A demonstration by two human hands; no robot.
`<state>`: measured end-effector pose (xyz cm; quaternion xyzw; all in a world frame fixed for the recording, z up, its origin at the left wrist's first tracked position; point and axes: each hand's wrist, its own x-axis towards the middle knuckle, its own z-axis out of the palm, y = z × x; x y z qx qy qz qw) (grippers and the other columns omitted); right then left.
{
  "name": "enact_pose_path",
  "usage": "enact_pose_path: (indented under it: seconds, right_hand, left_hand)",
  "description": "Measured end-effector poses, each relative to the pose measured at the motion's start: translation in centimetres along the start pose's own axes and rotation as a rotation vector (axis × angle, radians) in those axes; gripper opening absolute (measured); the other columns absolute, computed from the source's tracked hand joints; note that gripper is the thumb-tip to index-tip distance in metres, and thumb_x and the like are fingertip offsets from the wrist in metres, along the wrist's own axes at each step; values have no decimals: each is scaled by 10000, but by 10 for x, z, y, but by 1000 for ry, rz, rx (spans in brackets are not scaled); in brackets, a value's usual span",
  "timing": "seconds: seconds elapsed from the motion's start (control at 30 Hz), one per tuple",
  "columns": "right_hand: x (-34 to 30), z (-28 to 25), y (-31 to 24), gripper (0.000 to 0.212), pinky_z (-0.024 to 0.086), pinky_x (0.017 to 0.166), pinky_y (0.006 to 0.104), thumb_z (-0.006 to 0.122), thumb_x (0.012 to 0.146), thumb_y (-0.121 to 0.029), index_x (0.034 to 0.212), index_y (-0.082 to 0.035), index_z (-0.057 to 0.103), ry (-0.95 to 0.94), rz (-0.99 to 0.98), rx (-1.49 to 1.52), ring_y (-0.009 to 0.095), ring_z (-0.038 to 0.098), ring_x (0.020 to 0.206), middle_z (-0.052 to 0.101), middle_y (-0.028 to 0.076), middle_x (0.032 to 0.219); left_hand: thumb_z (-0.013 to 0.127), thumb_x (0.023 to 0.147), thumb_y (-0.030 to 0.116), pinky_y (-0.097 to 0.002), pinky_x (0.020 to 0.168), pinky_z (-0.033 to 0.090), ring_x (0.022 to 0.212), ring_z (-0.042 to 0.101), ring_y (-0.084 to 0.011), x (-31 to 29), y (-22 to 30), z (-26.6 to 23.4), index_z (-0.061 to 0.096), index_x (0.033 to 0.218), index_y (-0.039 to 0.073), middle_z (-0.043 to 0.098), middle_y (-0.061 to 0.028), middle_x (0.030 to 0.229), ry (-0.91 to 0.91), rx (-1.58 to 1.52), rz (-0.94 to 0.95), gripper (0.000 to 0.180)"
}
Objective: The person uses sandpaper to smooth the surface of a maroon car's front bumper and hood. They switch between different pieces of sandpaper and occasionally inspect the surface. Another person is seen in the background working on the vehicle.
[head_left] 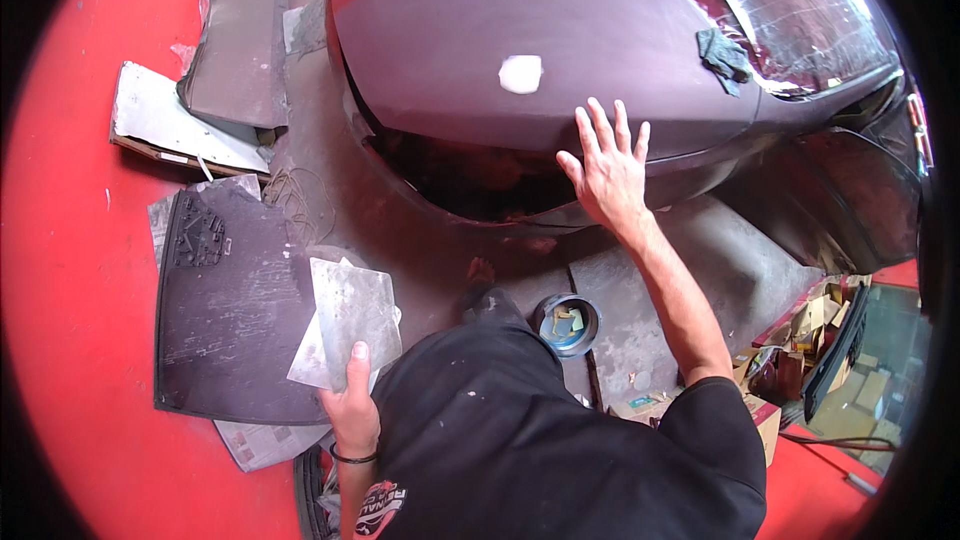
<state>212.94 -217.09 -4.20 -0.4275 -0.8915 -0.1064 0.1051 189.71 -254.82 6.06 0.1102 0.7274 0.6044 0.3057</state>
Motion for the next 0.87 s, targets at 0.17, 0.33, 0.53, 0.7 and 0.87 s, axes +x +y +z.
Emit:
enact_pose_path:
  seconds: [0.17, 0.33, 0.53, 0.7, 0.87]
  right_hand:
    - [73, 31, 21, 714, 181, 1220, 801, 499, 1097, -576, 1636, -109, 464, 16, -10, -42, 432, 293, 1610, 402, 109, 1720]
    - [129, 49, 30, 744, 167, 1226, 805, 479, 1098, -603, 1661, -119, 428, -3, 60, -79, 432, 251, 1627, 367, 54, 1754]
    - [93, 24, 8, 693, 167, 1229, 803, 564, 1076, -531, 1626, -117, 480, -64, 16, -29, 451, 258, 1618, 397, 70, 1731]
    - [36, -34, -54, 366, 248, 1207, 788, 714, 1011, -408, 930, -53, 754, -111, 100, 140, 464, 377, 1546, 562, 143, 1558]
    - [-3, -66, -131, 291, 525, 1102, 469, 841, 917, -283, 995, -22, 740, 56, 647, 958, 297, 739, 1155, 757, 170, 1220]
  left_hand:
    - [675, 1063, 116, -408, 1150, 447, 1354, 585, -279, 17, 17, 16, 511, 1511, -98, 602, -178, 1481, -19, 95, 5, 523]
    - [664, 1064, 101, -405, 1146, 447, 1347, 585, -275, 37, 21, 11, 514, 1507, -93, 605, -170, 1474, -24, 110, 2, 507]
    - [657, 1066, 87, -390, 1126, 463, 1317, 604, -256, 85, 25, -2, 520, 1509, -80, 631, -155, 1439, -115, 90, -8, 493]
    - [657, 1061, 62, -380, 1090, 498, 1273, 639, -233, 154, 32, -10, 555, 1488, -70, 669, -132, 1396, -298, 19, -9, 458]
    - [780, 1008, 156, -384, 1163, 465, 1359, 609, -255, 231, 68, 9, 467, 1586, -46, 643, -146, 1479, -735, -29, 280, 687]
